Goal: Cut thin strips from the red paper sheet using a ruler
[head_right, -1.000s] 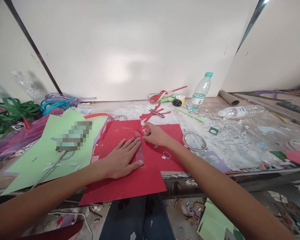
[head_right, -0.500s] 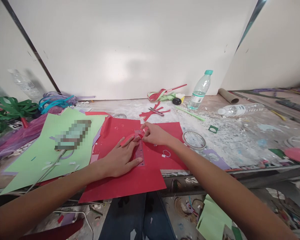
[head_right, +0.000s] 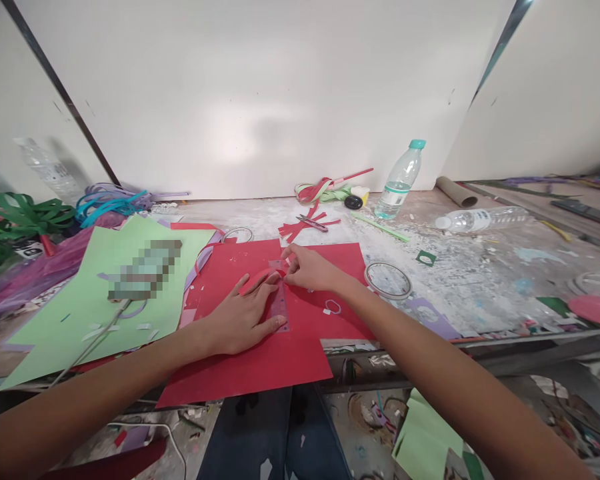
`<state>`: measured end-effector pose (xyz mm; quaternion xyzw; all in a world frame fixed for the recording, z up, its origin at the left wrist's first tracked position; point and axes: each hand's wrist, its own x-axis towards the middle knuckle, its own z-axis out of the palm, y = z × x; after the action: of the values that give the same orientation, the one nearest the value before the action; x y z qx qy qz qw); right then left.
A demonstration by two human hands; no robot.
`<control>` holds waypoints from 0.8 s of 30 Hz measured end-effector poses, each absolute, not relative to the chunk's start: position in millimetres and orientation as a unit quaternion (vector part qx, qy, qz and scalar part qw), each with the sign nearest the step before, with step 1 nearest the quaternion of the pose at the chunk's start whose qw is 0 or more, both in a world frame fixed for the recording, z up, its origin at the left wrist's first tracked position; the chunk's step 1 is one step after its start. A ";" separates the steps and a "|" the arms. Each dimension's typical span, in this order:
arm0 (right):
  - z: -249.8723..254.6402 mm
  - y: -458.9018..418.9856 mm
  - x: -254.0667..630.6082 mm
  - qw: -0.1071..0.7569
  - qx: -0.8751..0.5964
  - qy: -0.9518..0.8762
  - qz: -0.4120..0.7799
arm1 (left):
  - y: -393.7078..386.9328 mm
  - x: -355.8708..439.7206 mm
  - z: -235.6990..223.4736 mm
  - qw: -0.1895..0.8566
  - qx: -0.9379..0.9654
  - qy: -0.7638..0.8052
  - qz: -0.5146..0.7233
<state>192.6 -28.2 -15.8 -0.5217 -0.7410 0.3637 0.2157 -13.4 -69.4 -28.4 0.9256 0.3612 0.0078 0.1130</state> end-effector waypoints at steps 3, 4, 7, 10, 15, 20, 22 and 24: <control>-15.0 -30.1 190.8 0.228 -0.518 -0.740 0.362 | -68.2 -13.6 -29.1 0.121 0.922 0.367 0.000; -13.7 -31.6 190.2 0.230 -0.517 -0.738 0.369 | -67.8 -13.5 -29.5 0.122 0.921 0.370 -0.002; -8.7 -36.9 189.5 0.226 -0.503 -0.723 0.416 | -67.8 -12.7 -29.9 0.119 0.918 0.377 -0.006; -6.6 -40.5 191.0 0.231 -0.492 -0.721 0.429 | -68.5 -12.0 -29.9 0.113 0.918 0.379 -0.006; -13.5 -41.5 193.1 0.214 -0.511 -0.754 0.353 | -68.0 -13.4 -32.1 0.127 0.917 0.377 -0.007; -13.7 -46.0 191.9 0.202 -0.502 -0.741 0.397 | -69.6 -13.0 -29.2 0.121 0.920 0.374 -0.004; -11.2 -47.9 193.1 0.194 -0.489 -0.730 0.436 | -71.1 -11.6 -24.9 0.123 0.919 0.375 -0.011; -9.1 -49.1 195.4 0.190 -0.475 -0.721 0.467 | -72.3 -10.5 -21.0 0.130 0.917 0.378 -0.023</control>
<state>195.4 -49.1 -9.1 -0.4750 -0.7210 0.4674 0.1899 -10.5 -72.3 -21.0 0.9166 0.3775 -0.0229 0.1297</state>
